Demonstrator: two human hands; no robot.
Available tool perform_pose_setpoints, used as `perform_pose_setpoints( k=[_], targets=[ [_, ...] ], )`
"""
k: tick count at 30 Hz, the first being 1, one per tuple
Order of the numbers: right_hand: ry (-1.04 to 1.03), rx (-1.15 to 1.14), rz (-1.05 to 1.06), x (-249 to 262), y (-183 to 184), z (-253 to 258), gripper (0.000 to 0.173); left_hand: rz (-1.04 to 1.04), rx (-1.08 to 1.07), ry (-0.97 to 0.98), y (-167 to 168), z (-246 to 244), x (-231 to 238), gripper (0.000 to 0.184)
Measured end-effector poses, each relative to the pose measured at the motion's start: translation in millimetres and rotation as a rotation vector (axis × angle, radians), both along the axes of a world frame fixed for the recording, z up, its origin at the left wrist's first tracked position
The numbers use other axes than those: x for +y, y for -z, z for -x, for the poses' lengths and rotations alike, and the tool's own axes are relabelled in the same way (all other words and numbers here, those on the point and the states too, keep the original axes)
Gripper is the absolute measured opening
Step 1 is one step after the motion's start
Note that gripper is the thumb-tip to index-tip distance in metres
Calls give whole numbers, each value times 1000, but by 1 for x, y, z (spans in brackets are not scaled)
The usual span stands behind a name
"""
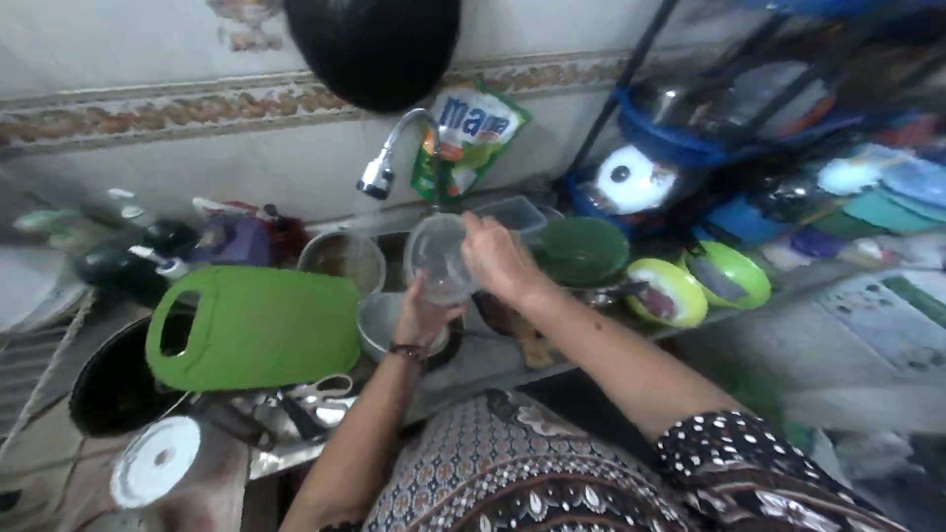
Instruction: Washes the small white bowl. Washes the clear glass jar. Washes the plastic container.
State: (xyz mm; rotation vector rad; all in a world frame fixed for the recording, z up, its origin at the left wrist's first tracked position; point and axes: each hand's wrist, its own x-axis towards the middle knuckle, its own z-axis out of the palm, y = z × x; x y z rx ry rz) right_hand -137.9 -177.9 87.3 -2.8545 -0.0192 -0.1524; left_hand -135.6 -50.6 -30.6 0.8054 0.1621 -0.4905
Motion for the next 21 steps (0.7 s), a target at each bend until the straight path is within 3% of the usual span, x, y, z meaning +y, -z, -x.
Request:
perform_pose_setpoints(
  k=[2,4,8,10,13,17,19,21],
  targets=[
    [39,-74,-161,-28,13,10,40,65,-128,74,2,-1,-2,57],
    [70,-183,-278,-50,30,20,41,127,-193,127,8,-4,-9,81],
    [105,-255,-401,-72,45,42,40,65,-229,171,2,0,-28,87],
    [105,-205,-416,-83,45,51,42,28,-228,156,3,0,-36,97],
    [174,-148,-427,-111,25,65,52,24,-216,166,-1,2,-42,99],
    [483,-353,-299,-209,9,81,36,-35,-199,162,-4,5,-41,112],
    [650,-263,-227,-263,20,88,29,-76,-213,174,-2,6,-38,117],
    [720,10,-239,-302,46,89,26,-118,-218,184,0,6,-37,117]
  ],
)
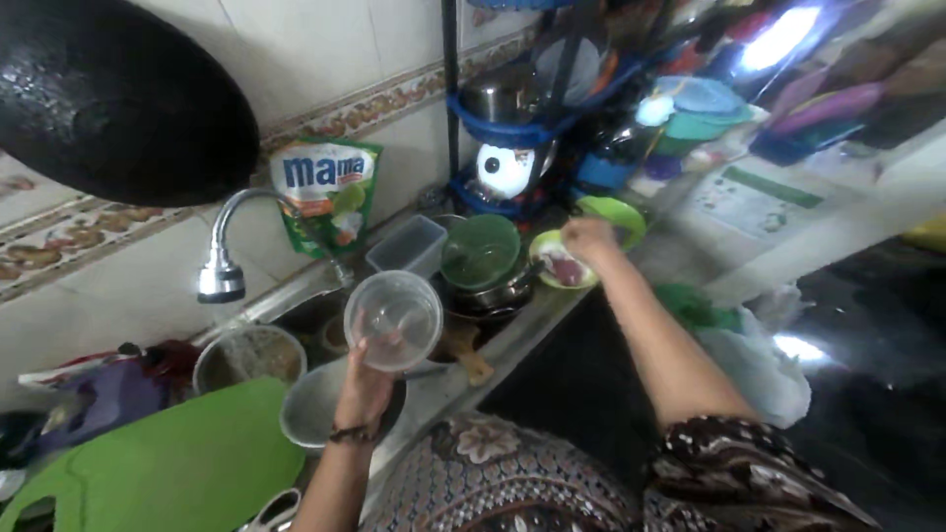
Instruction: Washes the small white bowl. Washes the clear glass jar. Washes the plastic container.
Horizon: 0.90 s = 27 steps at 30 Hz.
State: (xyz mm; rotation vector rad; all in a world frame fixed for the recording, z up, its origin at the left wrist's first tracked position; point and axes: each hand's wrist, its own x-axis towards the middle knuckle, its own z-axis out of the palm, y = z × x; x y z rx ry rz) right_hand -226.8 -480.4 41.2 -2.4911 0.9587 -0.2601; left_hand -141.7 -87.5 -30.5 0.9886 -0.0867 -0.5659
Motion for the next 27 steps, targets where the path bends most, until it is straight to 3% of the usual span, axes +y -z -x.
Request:
perform_pose_setpoints(
  k=[4,6,10,17,22,24,27],
  targets=[
    [-99,239,-108,-42,66,-9,54,-17,18,-9,2,0,-2,112],
    [-155,303,-99,-50,85,-11,66,-29,19,-5,2,1,-4,119],
    [-167,376,-76,-53,110,-18,67,-92,21,-20,4,4,-8,116],
    [-114,289,-40,-48,112,-21,48,-161,37,-51,1,9,-14,97],
    [-43,201,-82,-50,101,-27,28,-165,31,-59,3,8,-14,109],
    [-8,207,-107,-50,95,-27,31,-163,27,-55,5,7,-14,107],
    [-41,304,-131,-46,88,-25,56,-160,6,-43,8,6,-15,108]
  ],
)
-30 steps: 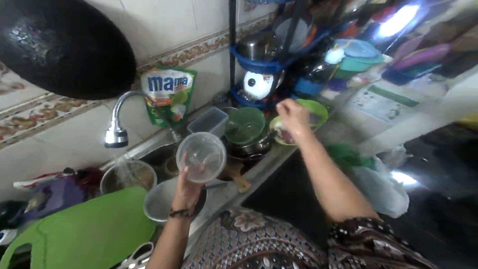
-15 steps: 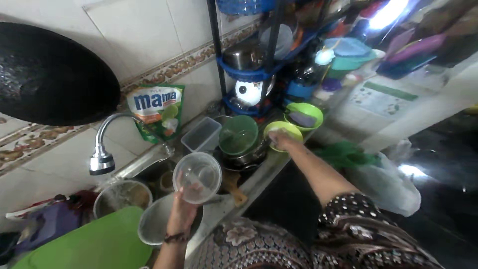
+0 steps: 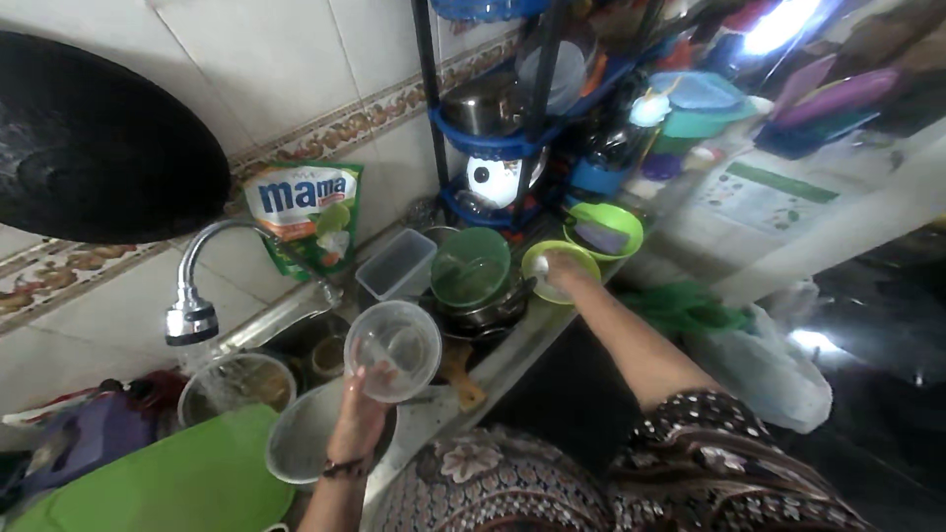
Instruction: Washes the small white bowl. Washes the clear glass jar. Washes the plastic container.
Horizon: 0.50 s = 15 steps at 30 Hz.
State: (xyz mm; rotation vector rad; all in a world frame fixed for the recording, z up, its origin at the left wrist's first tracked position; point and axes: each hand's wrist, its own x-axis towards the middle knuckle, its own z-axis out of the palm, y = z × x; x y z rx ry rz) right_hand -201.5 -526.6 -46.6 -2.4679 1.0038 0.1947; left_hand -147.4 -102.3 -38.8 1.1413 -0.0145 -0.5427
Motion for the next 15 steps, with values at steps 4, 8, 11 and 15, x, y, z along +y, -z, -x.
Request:
perform_pose_setpoints(
  k=[4,8,11,15],
  targets=[
    [-33,71,52,5,12,3,57,-24,-14,24,-1,-1,-5,108],
    [-20,26,104,4,17,3,38,-53,-16,42,-1,-3,-10,103],
    [31,78,98,5,10,3,34,-66,-29,53,-5,-4,-16,104],
    [48,58,-12,-6,-6,3,43,-67,-38,58,-11,-3,-20,99]
  ],
)
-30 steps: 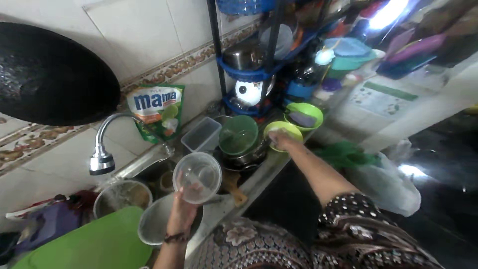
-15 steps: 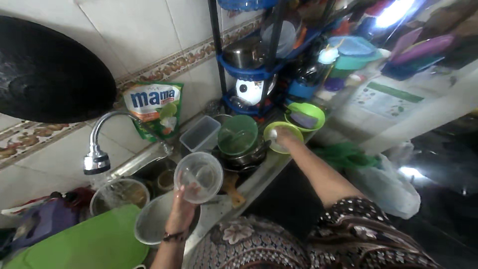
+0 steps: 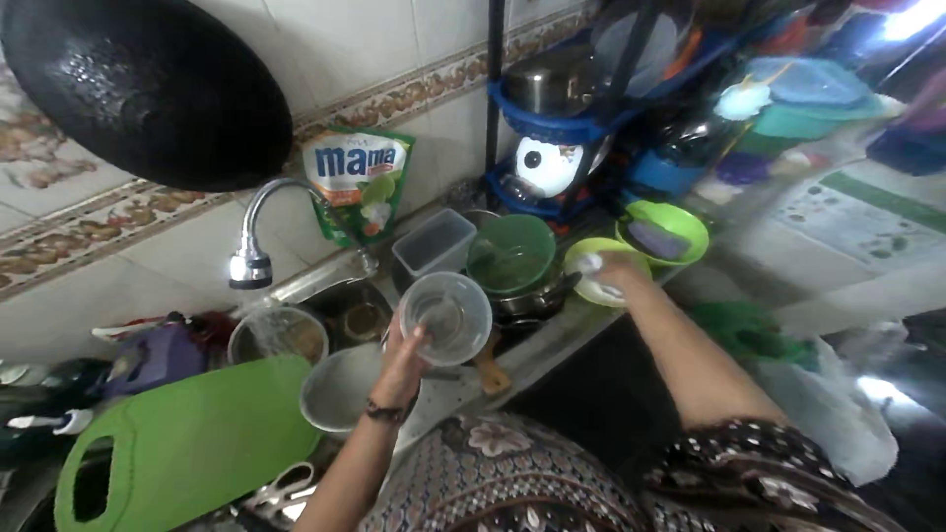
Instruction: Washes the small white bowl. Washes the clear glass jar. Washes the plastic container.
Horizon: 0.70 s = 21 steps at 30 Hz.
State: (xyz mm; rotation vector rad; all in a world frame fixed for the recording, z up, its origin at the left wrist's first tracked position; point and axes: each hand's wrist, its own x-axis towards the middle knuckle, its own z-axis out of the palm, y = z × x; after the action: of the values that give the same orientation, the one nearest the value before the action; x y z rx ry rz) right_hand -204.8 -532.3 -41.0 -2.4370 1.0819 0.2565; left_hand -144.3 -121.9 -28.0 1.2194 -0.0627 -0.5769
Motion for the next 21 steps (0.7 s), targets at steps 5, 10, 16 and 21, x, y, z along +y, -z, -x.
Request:
perform_pose_setpoints(
  k=[5,10,16,21],
  targets=[
    [84,-146,-84,19,-71,6,49,-26,-23,12,3,-1,1,87],
    [-145,-565,-302,81,-128,8,47,-66,-4,3,3,-3,-2,80],
    [-611,-400,-547,209,-119,-21,37,-85,-47,-36,-4,-1,-7,82],
    [-530,-218,-511,269,-70,-62,43,-265,-320,-81,-1,9,-1,104]
  ],
)
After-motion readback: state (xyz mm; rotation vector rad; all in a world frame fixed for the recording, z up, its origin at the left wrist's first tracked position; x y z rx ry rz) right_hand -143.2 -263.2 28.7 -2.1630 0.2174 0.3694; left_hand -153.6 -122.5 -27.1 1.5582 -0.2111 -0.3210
